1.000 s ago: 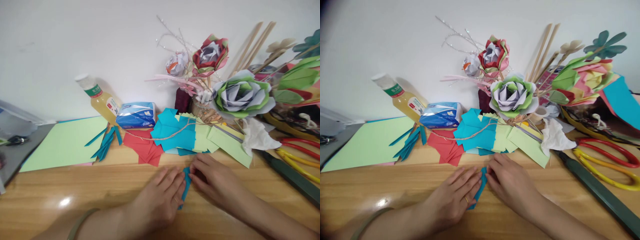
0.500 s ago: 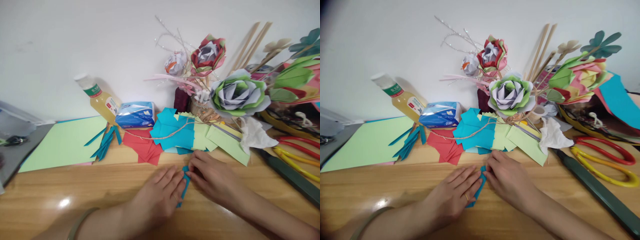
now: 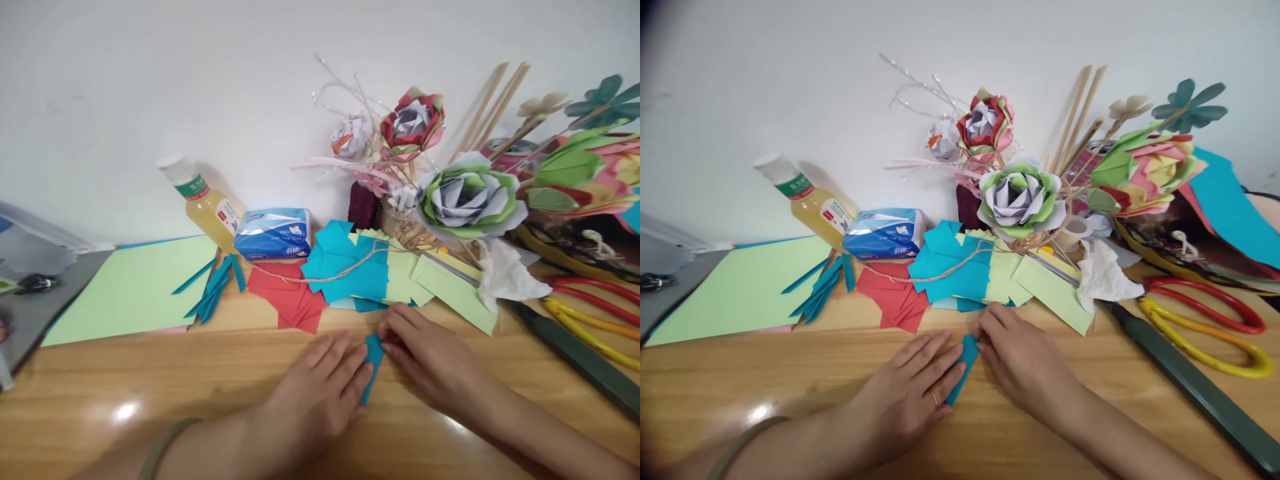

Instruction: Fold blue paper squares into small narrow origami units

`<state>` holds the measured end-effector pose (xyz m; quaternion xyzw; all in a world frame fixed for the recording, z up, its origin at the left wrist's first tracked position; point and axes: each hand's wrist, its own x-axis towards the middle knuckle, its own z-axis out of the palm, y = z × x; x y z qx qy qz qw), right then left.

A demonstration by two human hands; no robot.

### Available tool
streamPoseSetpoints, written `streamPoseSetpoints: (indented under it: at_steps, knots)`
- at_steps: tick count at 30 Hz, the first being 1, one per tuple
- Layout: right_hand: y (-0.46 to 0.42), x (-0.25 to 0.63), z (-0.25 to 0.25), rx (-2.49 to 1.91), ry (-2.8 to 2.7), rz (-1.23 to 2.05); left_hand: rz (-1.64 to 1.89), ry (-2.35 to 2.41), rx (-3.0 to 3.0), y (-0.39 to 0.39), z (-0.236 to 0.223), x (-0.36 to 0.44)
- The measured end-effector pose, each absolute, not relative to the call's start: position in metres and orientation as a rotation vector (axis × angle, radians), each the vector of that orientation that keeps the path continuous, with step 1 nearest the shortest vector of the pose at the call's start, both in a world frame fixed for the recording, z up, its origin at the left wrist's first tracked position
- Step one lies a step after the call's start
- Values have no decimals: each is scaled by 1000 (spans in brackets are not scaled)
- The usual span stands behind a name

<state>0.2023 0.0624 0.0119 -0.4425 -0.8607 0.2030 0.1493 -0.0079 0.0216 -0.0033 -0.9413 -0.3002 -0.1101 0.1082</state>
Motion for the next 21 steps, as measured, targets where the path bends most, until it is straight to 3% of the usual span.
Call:
streamPoseSetpoints:
  at_steps: [9,14,21]
  knots:
    - [66,214,17,-647,-2638,402,-321,-880,-2846,31,11,-12]
    - [64,214,16,-679,-2638,74,-441,-839,-2723,28,4,-18]
    - [59,210,5,-603,-2583,-137,-593,-863,-2611,24,-3,-17]
